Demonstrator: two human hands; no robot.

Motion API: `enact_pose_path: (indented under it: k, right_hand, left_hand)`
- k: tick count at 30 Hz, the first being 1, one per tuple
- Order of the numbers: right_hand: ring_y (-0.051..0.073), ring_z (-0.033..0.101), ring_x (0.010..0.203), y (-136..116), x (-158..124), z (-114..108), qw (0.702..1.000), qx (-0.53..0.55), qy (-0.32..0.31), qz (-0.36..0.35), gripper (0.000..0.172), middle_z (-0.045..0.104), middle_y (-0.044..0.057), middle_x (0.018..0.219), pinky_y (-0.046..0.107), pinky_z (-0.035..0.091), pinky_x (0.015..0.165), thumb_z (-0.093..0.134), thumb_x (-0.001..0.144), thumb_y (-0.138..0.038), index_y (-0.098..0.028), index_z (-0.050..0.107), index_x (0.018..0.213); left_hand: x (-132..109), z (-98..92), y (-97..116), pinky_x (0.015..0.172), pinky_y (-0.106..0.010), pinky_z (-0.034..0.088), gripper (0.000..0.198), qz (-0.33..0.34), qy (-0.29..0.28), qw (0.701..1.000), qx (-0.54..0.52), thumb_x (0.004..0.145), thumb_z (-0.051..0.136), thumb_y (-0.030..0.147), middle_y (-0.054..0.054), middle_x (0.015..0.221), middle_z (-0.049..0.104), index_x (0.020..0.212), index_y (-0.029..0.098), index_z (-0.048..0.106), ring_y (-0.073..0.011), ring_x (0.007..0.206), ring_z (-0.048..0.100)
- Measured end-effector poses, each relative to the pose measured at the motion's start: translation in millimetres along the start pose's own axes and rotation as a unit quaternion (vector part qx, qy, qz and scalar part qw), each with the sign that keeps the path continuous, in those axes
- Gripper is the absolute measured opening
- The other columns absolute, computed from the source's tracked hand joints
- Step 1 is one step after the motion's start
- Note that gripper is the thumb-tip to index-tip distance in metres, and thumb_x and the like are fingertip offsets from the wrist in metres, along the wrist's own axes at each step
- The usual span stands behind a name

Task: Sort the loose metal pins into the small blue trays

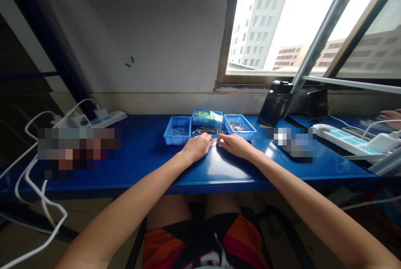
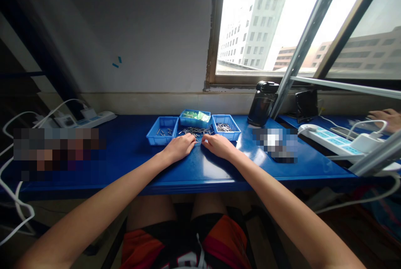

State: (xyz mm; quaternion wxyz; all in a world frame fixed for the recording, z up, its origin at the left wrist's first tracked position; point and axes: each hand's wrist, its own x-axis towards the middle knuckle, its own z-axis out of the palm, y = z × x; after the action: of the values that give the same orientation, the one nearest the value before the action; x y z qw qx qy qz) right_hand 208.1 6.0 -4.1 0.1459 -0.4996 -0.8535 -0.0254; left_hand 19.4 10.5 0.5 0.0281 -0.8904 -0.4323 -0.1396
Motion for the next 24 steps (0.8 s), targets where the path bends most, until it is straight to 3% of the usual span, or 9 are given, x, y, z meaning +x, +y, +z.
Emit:
enact_pose_path:
  k: [11,18,24]
  right_hand:
    - [0.014,0.057,0.063,-1.4,-2.1,-3.4,0.999,0.028,0.023,-0.032,0.026,0.065,0.004,0.07,0.022,0.034,0.058,0.036,0.09,-0.03,-0.019,0.058,0.096]
    - [0.013,0.054,0.058,-2.5,-1.8,-2.0,0.998,0.029,0.006,-0.053,0.024,0.062,0.003,0.066,0.021,0.031,0.055,0.037,0.09,-0.03,-0.017,0.057,0.086]
    - [0.012,0.051,0.055,-4.8,-3.4,-6.6,0.999,0.028,0.005,-0.031,0.023,0.058,0.001,0.061,0.021,0.03,0.053,0.04,0.089,-0.029,-0.018,0.054,0.103]
  left_hand:
    - [-0.7,-2.8,0.1,0.068,-0.024,0.047,0.023,0.013,0.027,0.999,-0.015,0.09,0.036,0.033,-0.004,0.095,0.059,0.099,0.02,0.054,-0.0174,0.086,0.06]
    - [-1.8,-2.4,-0.3,0.069,-0.022,0.047,0.022,0.101,0.058,0.992,-0.05,0.089,0.037,0.029,-0.002,0.096,0.059,0.099,0.022,0.055,-0.0147,0.084,0.06]
    - [-3.4,-6.1,2.2,0.067,-0.024,0.047,0.014,0.077,0.036,0.996,-0.036,0.083,0.044,0.026,-0.002,0.088,0.062,0.09,0.02,0.055,-0.0166,0.08,0.06]
